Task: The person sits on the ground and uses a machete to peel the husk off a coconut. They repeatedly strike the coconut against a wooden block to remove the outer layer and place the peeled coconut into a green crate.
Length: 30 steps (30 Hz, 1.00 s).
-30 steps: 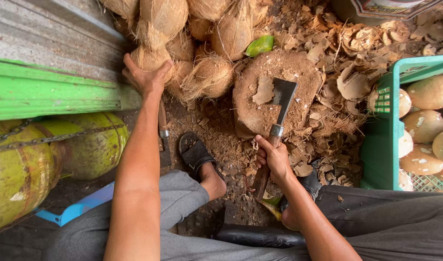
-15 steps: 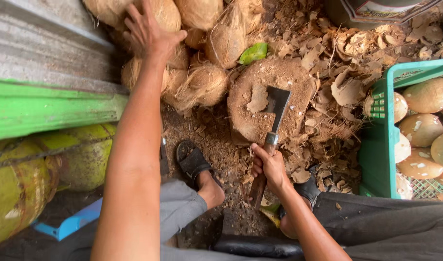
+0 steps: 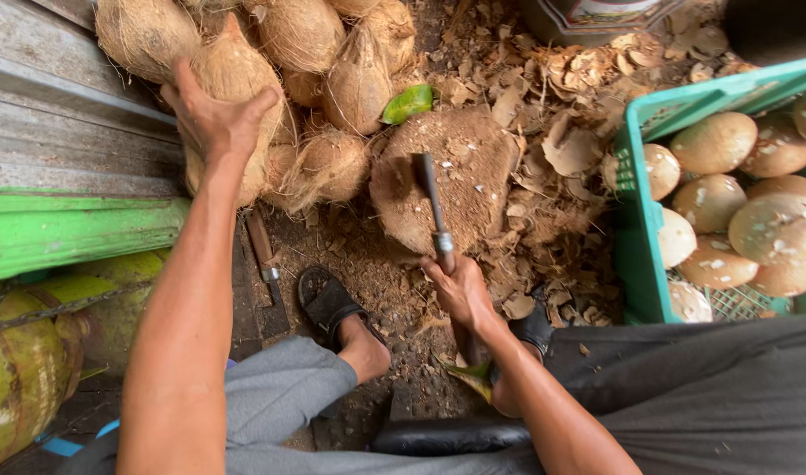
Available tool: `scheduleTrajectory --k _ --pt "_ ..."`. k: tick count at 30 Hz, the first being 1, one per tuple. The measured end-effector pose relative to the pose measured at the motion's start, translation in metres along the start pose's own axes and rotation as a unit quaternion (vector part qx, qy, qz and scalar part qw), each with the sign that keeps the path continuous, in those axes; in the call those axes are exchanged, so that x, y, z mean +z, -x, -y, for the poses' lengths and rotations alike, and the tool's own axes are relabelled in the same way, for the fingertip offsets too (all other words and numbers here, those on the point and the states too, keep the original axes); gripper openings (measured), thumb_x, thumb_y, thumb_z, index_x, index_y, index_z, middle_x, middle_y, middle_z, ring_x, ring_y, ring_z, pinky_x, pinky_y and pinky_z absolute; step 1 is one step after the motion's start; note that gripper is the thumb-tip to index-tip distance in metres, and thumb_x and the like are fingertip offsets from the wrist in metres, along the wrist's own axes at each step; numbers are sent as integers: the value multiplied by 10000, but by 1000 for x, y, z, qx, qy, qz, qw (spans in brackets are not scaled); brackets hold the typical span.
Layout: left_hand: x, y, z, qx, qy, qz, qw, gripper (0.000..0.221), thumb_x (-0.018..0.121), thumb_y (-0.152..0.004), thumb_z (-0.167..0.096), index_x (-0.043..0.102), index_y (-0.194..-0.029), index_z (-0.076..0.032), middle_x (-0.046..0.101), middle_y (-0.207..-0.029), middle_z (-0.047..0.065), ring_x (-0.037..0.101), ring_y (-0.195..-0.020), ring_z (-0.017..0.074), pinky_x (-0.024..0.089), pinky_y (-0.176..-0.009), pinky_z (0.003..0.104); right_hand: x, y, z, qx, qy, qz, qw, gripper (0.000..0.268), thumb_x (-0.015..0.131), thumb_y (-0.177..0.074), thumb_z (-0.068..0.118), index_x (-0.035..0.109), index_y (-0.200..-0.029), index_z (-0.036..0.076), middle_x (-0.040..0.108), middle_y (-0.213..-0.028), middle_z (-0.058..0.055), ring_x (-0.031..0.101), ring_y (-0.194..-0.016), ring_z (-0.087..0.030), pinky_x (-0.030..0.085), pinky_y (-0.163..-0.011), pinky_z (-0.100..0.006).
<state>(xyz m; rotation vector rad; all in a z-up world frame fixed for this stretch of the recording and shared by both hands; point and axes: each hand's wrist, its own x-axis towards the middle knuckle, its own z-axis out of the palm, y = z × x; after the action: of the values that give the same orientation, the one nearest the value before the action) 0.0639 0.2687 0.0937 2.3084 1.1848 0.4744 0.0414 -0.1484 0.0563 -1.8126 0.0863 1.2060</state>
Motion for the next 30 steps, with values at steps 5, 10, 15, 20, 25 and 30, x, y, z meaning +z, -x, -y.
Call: scheduleTrajectory --k 5,10,15,20,25,30 --pt "0 60 -35 25 112 -7 993 1070 1010 -622 -448 435 -1474 -150 456 -1425 179 554 -1298 352 510 -1032 572 -32 3 14 -78 140 -9 987 279 657 -962 376 593 -961 104 563 -670 -38 431 -468 -117 394 -406 -300" --pt "10 114 -76 58 160 31 985 1082 973 -562 -497 447 -1445 -160 481 -1376 167 601 -1228 318 571 -955 540 -86 25 26 -120 -47 -175 976 114 597 -990 157 601 -992 43 588 -737 -40 468 -459 -107 420 -375 -291" --pt "8 145 -103 59 196 11 979 1109 939 -586 -513 395 -1486 -162 441 -1389 170 575 -1240 328 571 -926 535 -89 51 23 -157 -73 -12 985 88 581 -996 168 597 -989 82 551 -688 -18 447 -456 -92 414 -380 -245" --pt "-23 148 -105 21 175 -9 984 1071 927 -606 -546 409 -1468 -177 452 -1358 166 543 -1270 342 563 -931 532 -29 35 30 -127 92 107 982 292 627 -1021 311 636 -1027 20 534 -675 -11 436 -482 -95 391 -415 -253" --pt "-31 156 -93 62 282 43 957 1027 929 -564 -487 451 -1413 -163 510 -1366 156 635 -1216 324 576 -948 533 -38 9 31 -104 98 42 989 267 610 -992 324 631 -1140 104 590 -728 -2 477 -535 -87 412 -454 -248" --pt "5 184 -80 158 145 177 961 1112 953 -489 -486 472 -1445 -186 505 -1417 163 567 -1305 337 505 -1051 601 -82 29 33 -168 17 -155 973 209 586 -1018 259 617 -1073 59 559 -732 -10 470 -525 -98 419 -430 -286"
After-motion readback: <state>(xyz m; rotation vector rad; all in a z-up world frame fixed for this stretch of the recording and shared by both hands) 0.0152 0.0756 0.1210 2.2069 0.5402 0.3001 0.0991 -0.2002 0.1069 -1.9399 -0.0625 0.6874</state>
